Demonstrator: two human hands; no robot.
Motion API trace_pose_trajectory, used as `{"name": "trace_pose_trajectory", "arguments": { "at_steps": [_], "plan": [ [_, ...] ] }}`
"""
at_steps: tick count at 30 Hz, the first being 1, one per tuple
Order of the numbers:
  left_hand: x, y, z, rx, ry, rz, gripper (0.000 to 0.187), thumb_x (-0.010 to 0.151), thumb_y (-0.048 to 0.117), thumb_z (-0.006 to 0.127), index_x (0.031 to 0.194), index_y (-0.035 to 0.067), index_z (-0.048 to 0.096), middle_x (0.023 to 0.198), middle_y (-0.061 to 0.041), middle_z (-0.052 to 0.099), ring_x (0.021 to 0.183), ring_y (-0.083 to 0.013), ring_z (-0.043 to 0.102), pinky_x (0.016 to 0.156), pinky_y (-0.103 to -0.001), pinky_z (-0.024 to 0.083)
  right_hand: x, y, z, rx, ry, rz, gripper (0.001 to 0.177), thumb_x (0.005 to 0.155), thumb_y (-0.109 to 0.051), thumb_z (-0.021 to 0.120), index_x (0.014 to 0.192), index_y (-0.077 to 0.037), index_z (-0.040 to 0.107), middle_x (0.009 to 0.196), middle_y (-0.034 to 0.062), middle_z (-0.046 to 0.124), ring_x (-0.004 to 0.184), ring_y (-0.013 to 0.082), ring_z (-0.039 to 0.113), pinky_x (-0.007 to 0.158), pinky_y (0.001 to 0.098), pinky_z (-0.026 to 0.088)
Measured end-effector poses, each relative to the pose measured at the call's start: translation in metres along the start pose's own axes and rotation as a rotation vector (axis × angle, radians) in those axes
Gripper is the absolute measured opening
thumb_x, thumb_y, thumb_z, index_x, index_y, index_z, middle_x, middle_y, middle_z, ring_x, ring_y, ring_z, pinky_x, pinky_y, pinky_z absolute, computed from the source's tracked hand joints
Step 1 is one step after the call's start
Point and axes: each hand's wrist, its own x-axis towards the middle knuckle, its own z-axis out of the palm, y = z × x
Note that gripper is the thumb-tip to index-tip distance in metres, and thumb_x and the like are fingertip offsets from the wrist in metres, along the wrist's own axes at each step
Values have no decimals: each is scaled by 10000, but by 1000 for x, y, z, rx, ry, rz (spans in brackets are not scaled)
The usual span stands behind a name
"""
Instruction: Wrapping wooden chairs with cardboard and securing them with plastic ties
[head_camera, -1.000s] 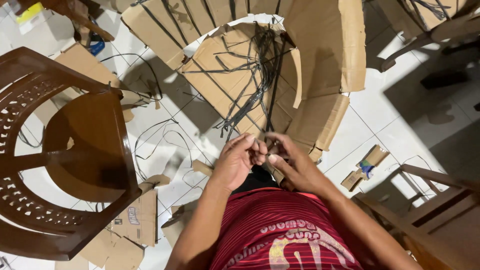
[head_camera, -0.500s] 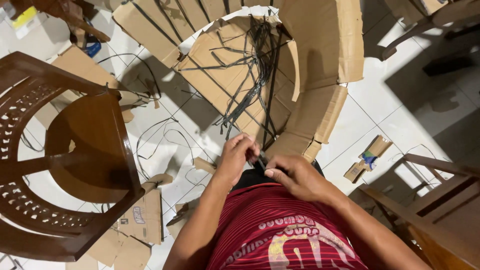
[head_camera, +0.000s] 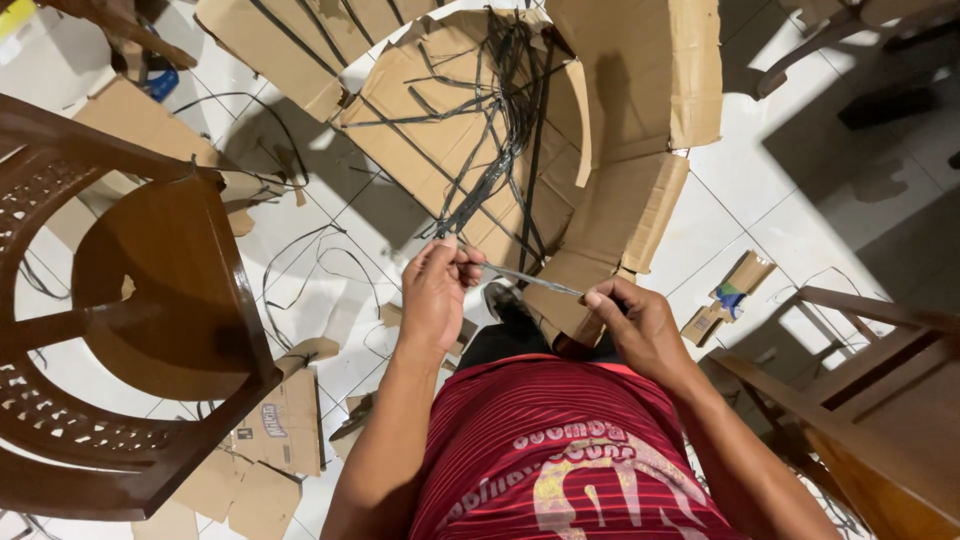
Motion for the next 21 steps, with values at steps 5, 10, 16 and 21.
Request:
{"name": "trace_pose_trajectory", "arguments": {
  "at_steps": [5, 10, 16, 21],
  "plan": [
    [10, -5, -4, -88, 62, -5, 222, 1006, 162, 609, 796, 89, 622, 797, -142, 749, 608, -174, 685, 591, -229, 511, -11, -33, -4, 14, -6, 84, 164, 990, -184, 661, 944, -59, 758, 630, 95, 714, 636, 150, 598, 662, 332, 523],
    [7, -7, 1, -114, 102, -48, 238, 1015, 217, 625, 809, 102, 660, 856, -147, 770, 637, -179, 706, 605, -238, 538, -14, 12, -20, 28, 57, 139, 165, 999, -195, 681, 964, -55, 762, 626, 49, 621, 645, 132, 514, 644, 299, 465],
    [-1, -20, 5, 26, 155, -144, 352, 1034, 440, 573, 1106, 102, 640, 1223, -122, 697, 895, -232, 712, 762, -287, 591, -20, 28, -28, 78, 232, 147, 171, 1060, -160, 621, 1020, -29, 724, 650, 2, 498, 669, 101, 442, 636, 253, 371],
    [-21, -58, 6, 604, -332, -370, 543, 1011, 576, 525, 1298, 160, 722, 1286, -121, 716, 1219, -326, 660, 996, -490, 538, -19, 21, -9, 8, 239, 128, 140, 1035, -139, 651, 1058, -48, 755, 721, 75, 642, 752, 142, 542, 733, 321, 471]
  ]
}}
